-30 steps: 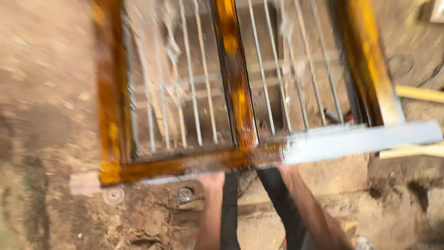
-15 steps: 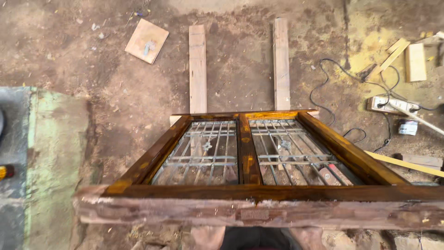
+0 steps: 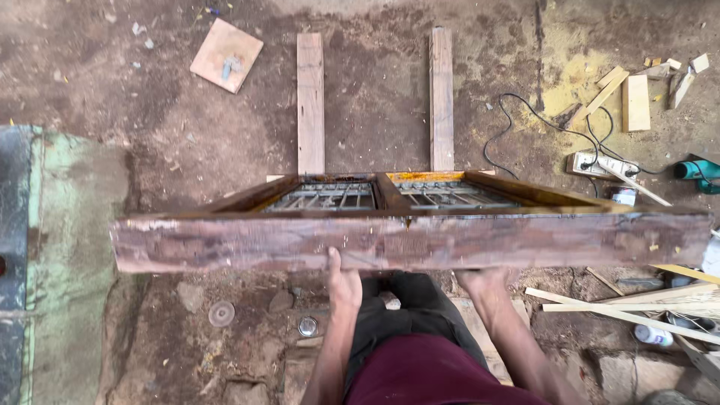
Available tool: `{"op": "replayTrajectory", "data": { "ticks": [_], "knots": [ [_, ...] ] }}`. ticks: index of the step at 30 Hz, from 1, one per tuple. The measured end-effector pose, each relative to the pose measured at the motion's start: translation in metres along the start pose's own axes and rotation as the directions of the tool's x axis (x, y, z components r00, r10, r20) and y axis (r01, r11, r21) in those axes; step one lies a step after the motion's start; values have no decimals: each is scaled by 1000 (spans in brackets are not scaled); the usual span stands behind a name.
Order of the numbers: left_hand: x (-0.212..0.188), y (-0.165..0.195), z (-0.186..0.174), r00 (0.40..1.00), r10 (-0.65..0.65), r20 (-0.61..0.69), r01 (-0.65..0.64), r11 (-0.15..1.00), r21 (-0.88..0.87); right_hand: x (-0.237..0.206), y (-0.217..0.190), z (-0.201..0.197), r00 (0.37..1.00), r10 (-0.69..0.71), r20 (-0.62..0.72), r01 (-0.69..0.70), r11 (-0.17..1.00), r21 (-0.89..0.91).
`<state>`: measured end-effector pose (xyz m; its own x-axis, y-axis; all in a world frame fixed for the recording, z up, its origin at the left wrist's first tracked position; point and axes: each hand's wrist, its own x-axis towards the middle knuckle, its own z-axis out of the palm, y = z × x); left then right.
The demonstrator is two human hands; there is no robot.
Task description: The person applies a yellow finish to a wooden window frame using a brush, then places a wooden plank across the frame and sands the edges with sandpaper. The person works barefoot on a dirt floor in a cluttered workshop.
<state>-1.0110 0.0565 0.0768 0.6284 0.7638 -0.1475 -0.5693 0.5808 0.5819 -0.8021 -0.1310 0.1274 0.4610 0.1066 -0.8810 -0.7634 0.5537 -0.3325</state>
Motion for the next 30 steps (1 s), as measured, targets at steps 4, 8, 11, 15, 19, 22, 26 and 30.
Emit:
{"op": "replayTrajectory", "data": {
  "ticks": [4, 8, 11, 15, 19, 22, 26, 30],
  "knots": [
    [45, -25, -19, 914, -130, -383, 141, 990, 2, 11, -18, 20, 999, 13, 31, -13, 1000, -17],
    [96, -25, -5, 859, -169, -483, 242, 966, 93, 44, -29, 31, 998, -20, 58, 22, 999, -31],
    [139, -25, 13, 888, -140, -438, 197, 977, 87, 70, -32, 37, 969, -89, 232, 116, 987, -108],
    [180, -23, 40, 870, -143, -471, 240, 959, 152, 87, -38, 52, 905, -116, 410, 172, 980, -102],
    [216, -16, 75, 863, -140, -485, 241, 959, 152, 89, -49, 89, 858, -119, 500, 210, 969, -130],
    [232, -9, 92, 862, -144, -487, 268, 943, 196, 85, -54, 119, 914, -147, 379, 201, 974, -106],
    [235, -2, 96, 884, -171, -435, 296, 925, 237, 79, -53, 141, 879, -112, 464, 269, 919, -288],
    [229, 2, 91, 883, -184, -431, 344, 879, 331, 73, -50, 137, 873, -168, 458, 359, 857, -371]
  ]
}}
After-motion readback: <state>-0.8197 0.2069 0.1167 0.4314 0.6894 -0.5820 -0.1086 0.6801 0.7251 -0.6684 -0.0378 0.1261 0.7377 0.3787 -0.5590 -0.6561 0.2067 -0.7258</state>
